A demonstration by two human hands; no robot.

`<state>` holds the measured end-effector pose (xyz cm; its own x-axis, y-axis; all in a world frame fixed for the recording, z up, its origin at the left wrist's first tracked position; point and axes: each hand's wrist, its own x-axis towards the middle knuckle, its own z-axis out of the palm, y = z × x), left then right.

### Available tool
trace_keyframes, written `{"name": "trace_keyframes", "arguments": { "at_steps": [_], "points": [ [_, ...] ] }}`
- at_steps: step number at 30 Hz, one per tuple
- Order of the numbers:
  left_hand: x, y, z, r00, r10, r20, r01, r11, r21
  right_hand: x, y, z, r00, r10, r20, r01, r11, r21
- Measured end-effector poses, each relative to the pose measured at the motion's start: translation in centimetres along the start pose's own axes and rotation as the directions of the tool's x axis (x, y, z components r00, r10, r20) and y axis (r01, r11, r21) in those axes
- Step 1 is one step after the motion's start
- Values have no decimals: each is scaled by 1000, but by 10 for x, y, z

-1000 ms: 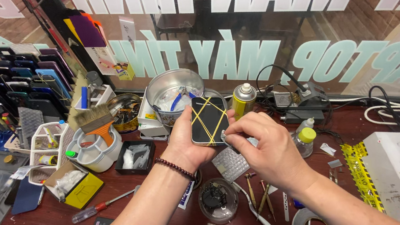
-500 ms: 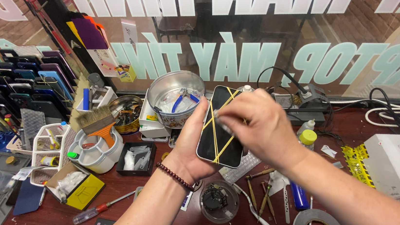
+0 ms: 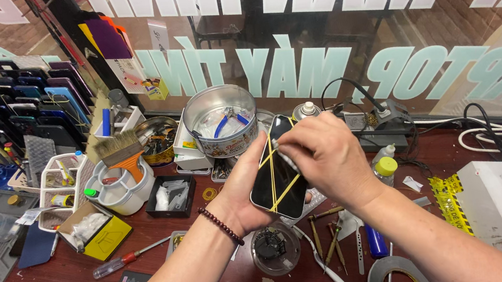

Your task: The person holds a smartphone, wipes its screen with a tissue, then stretches yellow rubber bands across the back of the phone in a crisscross pattern, adding more bands one at a time to secure the screen assembly.

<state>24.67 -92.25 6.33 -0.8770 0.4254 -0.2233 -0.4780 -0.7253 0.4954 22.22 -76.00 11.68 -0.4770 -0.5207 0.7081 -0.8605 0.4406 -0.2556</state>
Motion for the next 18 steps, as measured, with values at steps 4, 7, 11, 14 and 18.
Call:
{"name": "trace_keyframes", "arguments": {
  "at_steps": [4, 7, 11, 14, 18],
  "points": [
    [0, -2, -6, 1000, 12, -5, -12, 998, -67, -14, 4, 3, 997, -70, 41, 66, 993, 97],
    [-3, 1, -9, 1000, 24, -5, -24, 998, -60, -12, 6, -3, 985, -157, 68, 146, 977, 153],
    [-9, 1, -10, 994, 3, 107, -3, 1000, 3, 7, 20, -9, 998, 55, -40, -55, 998, 7],
    [-9, -1, -7, 983, -26, 181, 25, 1000, 9, 12, 26, -4, 990, 115, -77, -115, 993, 11],
    [-6, -1, -3, 994, 10, 109, -12, 1000, 19, 2, 20, 10, 993, -72, -96, 77, 996, 49]
  ]
}}
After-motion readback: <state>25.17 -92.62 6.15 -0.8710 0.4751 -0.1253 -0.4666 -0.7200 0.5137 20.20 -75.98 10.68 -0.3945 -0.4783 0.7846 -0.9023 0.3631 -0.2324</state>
